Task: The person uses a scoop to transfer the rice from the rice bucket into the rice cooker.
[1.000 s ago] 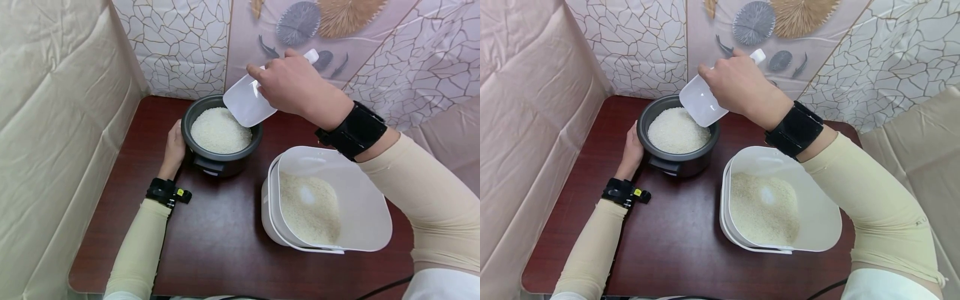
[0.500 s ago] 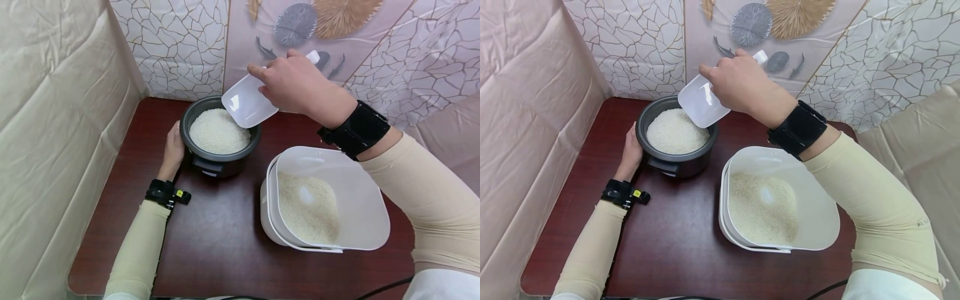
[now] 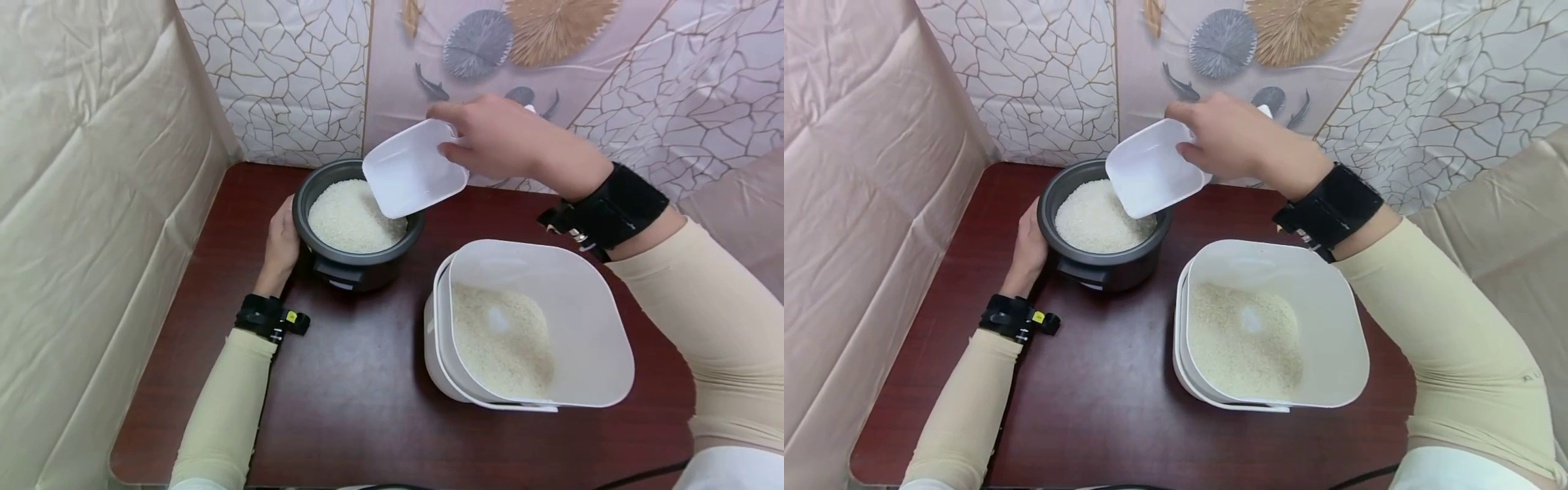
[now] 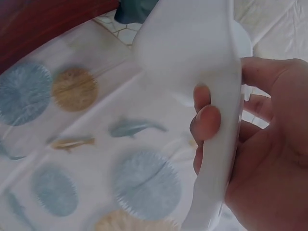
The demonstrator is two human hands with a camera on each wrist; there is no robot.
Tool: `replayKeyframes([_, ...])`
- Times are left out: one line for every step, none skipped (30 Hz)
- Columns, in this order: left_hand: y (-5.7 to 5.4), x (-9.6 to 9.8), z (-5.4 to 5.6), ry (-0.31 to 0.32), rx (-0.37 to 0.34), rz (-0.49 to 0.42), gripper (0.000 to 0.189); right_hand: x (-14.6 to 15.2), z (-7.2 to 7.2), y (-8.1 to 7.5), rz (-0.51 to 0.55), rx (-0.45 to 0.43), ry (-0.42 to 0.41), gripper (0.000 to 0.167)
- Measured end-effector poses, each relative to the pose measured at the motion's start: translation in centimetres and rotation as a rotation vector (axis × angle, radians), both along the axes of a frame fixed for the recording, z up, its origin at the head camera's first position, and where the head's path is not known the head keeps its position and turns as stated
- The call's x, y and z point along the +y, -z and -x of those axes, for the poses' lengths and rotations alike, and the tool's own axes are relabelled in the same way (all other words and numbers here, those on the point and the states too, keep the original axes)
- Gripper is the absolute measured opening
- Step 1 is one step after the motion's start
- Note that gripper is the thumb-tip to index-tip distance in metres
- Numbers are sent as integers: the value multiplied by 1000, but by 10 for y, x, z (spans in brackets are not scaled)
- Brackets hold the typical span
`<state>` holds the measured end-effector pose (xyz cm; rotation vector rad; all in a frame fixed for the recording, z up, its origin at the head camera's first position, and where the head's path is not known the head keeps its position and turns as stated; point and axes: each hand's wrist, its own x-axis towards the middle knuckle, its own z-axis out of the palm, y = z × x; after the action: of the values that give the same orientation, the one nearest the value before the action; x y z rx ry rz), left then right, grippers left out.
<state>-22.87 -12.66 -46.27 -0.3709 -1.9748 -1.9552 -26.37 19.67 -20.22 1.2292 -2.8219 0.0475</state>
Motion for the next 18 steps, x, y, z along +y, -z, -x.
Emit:
replayKeyframes([-1, 0, 0, 9, -13, 1, 55, 5, 0, 0, 14, -4, -4, 36])
replayKeyframes([-2, 0, 0, 18, -22, 2, 51, 10, 0, -1, 26, -11, -1, 36])
replayKeyframes([-3, 0, 0, 28, -29, 1, 49, 15, -1, -1, 36, -17, 2, 35])
replayKeyframes([-2, 1, 0, 39, -40, -5, 47, 21, -2, -1, 46, -20, 4, 33])
replayKeyframes([0, 1, 2, 47, -46, -14, 47, 27, -3, -1, 53, -20, 5, 31])
replayKeyframes([3, 1, 4, 52, -48, -24, 47, 33, -5, -1, 58, -28, 14, 30])
replayKeyframes([8, 1, 7, 51, -46, -27, 48, 39, -7, -1, 62, -34, 23, 28])
replayKeyframes([12, 1, 9, 48, -43, -32, 48, 44, -9, -1, 65, -39, 30, 26])
replayKeyframes([15, 0, 11, 46, -46, -38, 49, 49, -11, -1, 66, -42, 34, 24])
replayKeyframes([19, 0, 14, 45, -48, -46, 49, 54, -14, -1, 66, -41, 39, 24])
replayKeyframes([21, 0, 16, 43, -46, -50, 49, 59, -17, -1, 63, -42, 48, 24])
replayKeyframes([21, 0, 15, 40, -48, -51, 49, 64, -20, -1, 64, -45, 54, 25])
replayKeyframes([18, 0, 13, 40, -53, -55, 48, 69, -23, -2, 68, -40, 53, 25])
replayKeyframes([15, 1, 11, 42, -60, -64, 47, 74, -27, -3, 67, -44, 55, 27])
replayKeyframes([11, 2, 9, 44, -67, -72, 46, 79, -31, -4, 67, -48, 62, 29])
replayKeyframes([7, 3, 7, 43, -68, -77, 46, 84, -34, -5, 66, -51, 70, 32])
replayKeyframes([4, 4, 4, 42, -71, -79, 45, 89, -38, -5, 66, -56, 76, 34])
replayKeyframes([1, 6, 2, 38, -75, -79, 45, 95, -42, -6, 64, -61, 86, 35])
